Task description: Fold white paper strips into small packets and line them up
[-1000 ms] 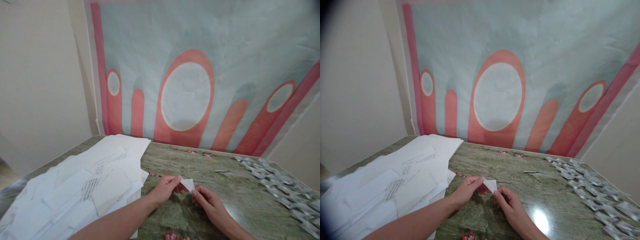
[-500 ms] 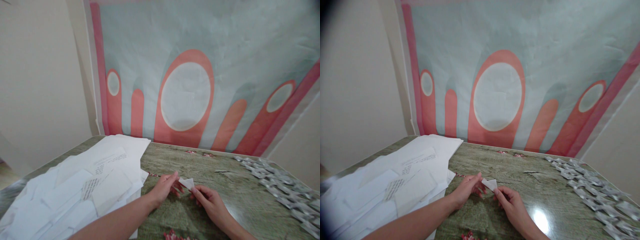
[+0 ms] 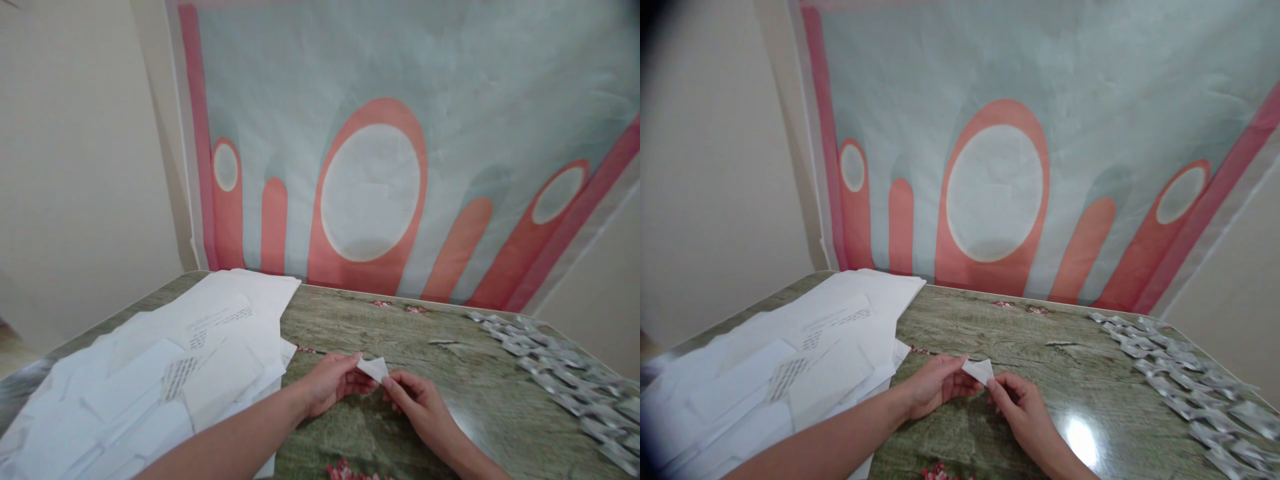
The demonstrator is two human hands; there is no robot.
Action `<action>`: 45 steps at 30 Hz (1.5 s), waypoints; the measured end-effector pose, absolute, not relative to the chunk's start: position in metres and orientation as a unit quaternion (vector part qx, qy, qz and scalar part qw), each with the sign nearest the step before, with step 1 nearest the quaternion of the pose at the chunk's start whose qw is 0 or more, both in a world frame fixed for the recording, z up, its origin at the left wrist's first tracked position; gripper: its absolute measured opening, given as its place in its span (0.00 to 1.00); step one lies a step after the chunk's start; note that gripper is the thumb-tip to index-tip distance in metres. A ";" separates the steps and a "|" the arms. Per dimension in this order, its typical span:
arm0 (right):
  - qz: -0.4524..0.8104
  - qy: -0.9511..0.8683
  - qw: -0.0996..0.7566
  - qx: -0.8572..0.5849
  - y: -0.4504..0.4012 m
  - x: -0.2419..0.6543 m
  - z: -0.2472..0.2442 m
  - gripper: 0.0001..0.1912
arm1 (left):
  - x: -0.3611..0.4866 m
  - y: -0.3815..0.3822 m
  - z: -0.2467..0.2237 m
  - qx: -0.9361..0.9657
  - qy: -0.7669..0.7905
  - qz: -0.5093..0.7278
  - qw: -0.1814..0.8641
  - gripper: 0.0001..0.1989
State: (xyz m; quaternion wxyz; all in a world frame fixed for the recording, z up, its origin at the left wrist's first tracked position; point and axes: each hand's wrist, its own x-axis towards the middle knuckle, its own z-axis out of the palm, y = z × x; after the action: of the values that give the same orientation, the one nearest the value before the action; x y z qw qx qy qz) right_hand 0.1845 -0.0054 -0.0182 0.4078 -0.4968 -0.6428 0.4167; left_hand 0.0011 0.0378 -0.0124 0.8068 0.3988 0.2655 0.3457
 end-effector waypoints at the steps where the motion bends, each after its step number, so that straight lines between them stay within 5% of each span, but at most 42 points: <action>1: 0.417 -0.641 0.410 -0.497 -0.005 0.185 -0.019 0.18 | 0.001 0.037 -0.011 0.410 0.265 0.344 0.802 0.19; 12: 0.414 -0.626 0.429 -0.502 -0.004 0.189 -0.023 0.19 | 0.002 0.033 -0.008 0.487 0.311 0.297 0.760 0.25; 45: 0.404 -0.619 0.444 -0.507 -0.007 0.190 -0.019 0.19 | -0.001 0.028 0.000 0.540 0.308 0.265 0.737 0.20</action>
State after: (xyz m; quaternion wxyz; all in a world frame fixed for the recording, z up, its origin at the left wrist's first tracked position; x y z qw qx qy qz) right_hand 0.1897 -0.0067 -0.0195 0.4437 -0.5068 -0.6192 0.4036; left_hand -0.0006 0.0281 -0.0004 0.7373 0.5398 0.3078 0.2652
